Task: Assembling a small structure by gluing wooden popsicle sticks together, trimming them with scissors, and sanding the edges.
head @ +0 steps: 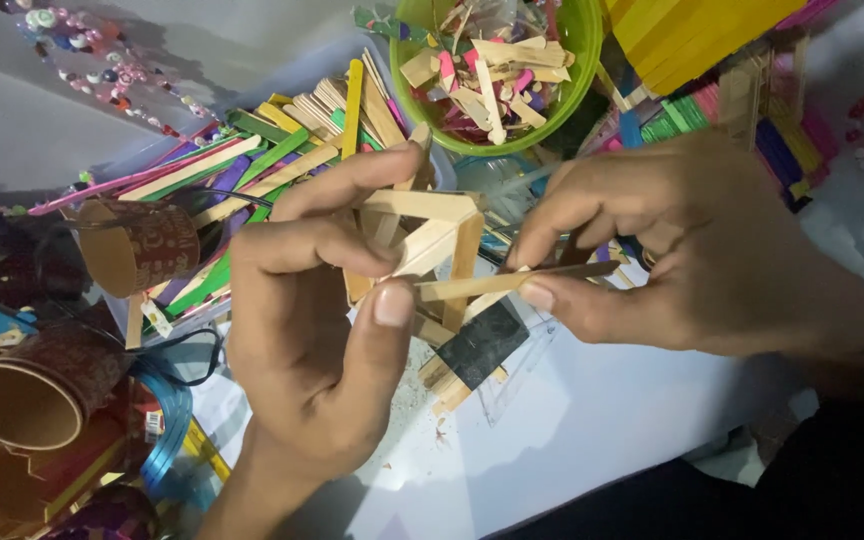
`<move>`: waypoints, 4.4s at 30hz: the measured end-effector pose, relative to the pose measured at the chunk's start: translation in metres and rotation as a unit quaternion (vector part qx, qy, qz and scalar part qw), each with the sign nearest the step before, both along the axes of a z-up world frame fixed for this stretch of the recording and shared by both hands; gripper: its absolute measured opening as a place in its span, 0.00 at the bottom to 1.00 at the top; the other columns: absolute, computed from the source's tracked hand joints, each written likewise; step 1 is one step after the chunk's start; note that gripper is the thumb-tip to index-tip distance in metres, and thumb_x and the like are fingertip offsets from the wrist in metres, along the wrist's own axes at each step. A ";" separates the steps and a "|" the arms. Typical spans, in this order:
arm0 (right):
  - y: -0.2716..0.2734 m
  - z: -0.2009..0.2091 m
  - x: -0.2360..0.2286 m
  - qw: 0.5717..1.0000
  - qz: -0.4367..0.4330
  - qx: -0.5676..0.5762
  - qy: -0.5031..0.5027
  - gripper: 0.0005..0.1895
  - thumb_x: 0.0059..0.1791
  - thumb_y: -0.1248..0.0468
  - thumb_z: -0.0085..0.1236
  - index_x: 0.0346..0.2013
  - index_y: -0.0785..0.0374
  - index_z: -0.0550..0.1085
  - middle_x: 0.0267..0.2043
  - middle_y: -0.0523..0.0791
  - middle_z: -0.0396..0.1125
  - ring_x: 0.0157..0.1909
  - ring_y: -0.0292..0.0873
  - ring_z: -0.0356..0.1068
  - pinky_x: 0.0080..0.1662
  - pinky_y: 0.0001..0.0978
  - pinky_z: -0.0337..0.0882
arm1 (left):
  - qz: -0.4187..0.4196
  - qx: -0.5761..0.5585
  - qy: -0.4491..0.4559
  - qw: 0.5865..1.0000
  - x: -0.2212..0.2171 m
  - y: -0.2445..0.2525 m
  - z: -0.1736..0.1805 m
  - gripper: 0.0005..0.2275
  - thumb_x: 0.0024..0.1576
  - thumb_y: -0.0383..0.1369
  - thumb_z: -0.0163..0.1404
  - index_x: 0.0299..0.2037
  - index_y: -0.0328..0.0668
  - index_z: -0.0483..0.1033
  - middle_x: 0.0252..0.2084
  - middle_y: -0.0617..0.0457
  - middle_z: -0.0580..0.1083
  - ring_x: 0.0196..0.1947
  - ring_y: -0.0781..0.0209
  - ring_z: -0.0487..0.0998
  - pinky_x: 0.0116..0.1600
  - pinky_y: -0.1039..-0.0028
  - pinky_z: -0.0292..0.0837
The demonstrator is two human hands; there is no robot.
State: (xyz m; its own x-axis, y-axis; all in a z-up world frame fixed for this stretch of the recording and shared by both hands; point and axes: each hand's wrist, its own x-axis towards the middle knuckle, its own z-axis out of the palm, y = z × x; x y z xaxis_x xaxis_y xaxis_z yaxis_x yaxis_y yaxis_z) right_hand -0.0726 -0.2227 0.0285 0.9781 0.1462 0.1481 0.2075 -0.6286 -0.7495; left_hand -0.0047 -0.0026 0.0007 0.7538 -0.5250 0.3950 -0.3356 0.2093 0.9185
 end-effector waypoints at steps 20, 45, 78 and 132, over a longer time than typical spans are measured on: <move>-0.004 0.000 0.002 0.996 -0.019 0.059 0.063 0.07 0.44 0.64 0.64 0.35 0.62 0.80 0.27 0.42 0.78 0.27 0.33 0.78 0.30 0.21 0.78 | -0.042 0.021 0.012 0.999 0.004 0.005 0.002 0.16 0.72 0.47 0.35 0.51 0.42 0.63 0.65 0.29 0.68 0.70 0.40 0.71 0.72 0.55 0.72; -0.006 -0.004 0.002 0.999 0.017 0.031 0.037 0.05 0.46 0.61 0.62 0.35 0.58 0.76 0.30 0.39 0.73 0.28 0.34 0.72 0.32 0.26 0.73 | -0.027 0.062 -0.064 0.996 0.007 0.004 0.004 0.06 0.64 0.29 0.47 0.46 0.40 0.63 0.59 0.31 0.71 0.63 0.40 0.77 0.69 0.57 0.77; -0.018 -0.005 0.001 0.998 0.062 -0.009 0.026 0.08 0.49 0.59 0.54 0.37 0.58 0.75 0.30 0.39 0.73 0.31 0.36 0.75 0.34 0.29 0.75 | 0.134 0.051 -0.154 0.978 0.016 0.025 0.004 0.14 0.71 0.30 0.33 0.35 0.33 0.68 0.32 0.45 0.76 0.36 0.55 0.82 0.54 0.59 0.89; 0.001 0.013 -0.005 0.987 0.080 0.118 0.074 0.06 0.50 0.59 0.59 0.37 0.57 0.78 0.28 0.36 0.73 0.26 0.32 0.70 0.30 0.25 0.72 | -0.048 0.207 -0.171 0.962 0.011 0.017 0.021 0.24 0.60 0.43 0.51 0.62 0.36 0.66 0.69 0.28 0.65 0.71 0.38 0.75 0.72 0.57 0.73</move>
